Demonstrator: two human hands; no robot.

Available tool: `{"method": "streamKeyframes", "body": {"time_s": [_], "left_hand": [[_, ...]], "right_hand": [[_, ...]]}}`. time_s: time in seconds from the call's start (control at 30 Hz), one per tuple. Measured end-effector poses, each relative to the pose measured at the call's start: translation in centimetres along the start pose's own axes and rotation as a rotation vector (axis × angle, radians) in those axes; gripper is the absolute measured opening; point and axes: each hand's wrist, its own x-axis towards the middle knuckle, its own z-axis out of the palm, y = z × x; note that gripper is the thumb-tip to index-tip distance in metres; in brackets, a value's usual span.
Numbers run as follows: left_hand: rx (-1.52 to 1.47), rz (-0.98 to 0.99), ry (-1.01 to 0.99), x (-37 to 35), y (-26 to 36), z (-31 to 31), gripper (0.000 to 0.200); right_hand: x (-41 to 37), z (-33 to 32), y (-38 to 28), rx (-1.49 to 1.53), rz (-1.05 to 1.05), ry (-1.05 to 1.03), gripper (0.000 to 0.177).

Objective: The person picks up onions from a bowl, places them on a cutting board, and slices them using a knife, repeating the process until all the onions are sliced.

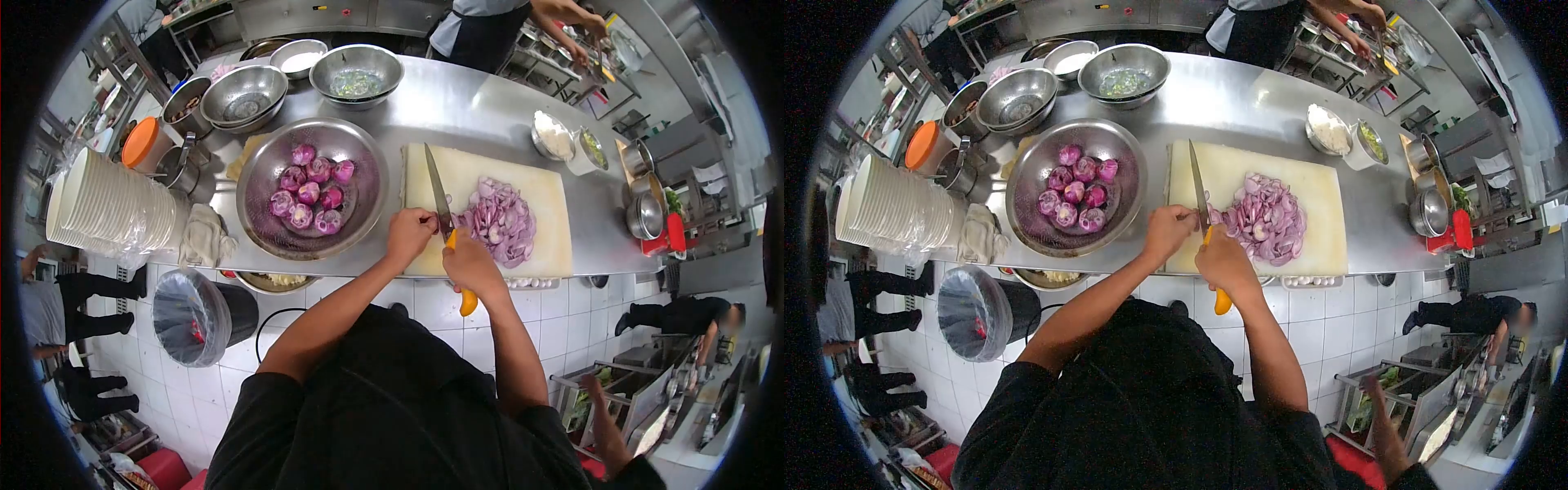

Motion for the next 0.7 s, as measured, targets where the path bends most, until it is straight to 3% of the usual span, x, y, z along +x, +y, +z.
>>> {"method": "streamKeyframes", "body": {"time_s": [0.13, 0.3, 0.43, 0.53, 0.7], "left_hand": [[0.038, 0.016, -0.019, 0.1, 0.1, -0.2, 0.020], [0.099, 0.113, 0.085, 0.3, -0.7, 0.5, 0.020], [0.030, 0.017, 0.031, -0.1, 0.2, 0.3, 0.018], [0.004, -0.005, -0.010, 0.0, -0.2, 0.1, 0.019], [0.080, 0.056, -0.056, 0.0, 0.3, -0.5, 0.019]], "right_hand": [[-0.2, 0.5, -0.4, 0.002, 0.019, 0.018, 0.027], [3.8, 4.7, 4.3, -0.121, -0.152, 0.197, 0.029], [4.3, 4.0, 5.1, -0.170, -0.240, 0.225, 0.028], [0.7, 0.6, 1.3, -0.007, -0.075, 0.041, 0.027], [-0.4, -0.2, 0.5, -0.006, -0.016, 0.000, 0.028]]}}
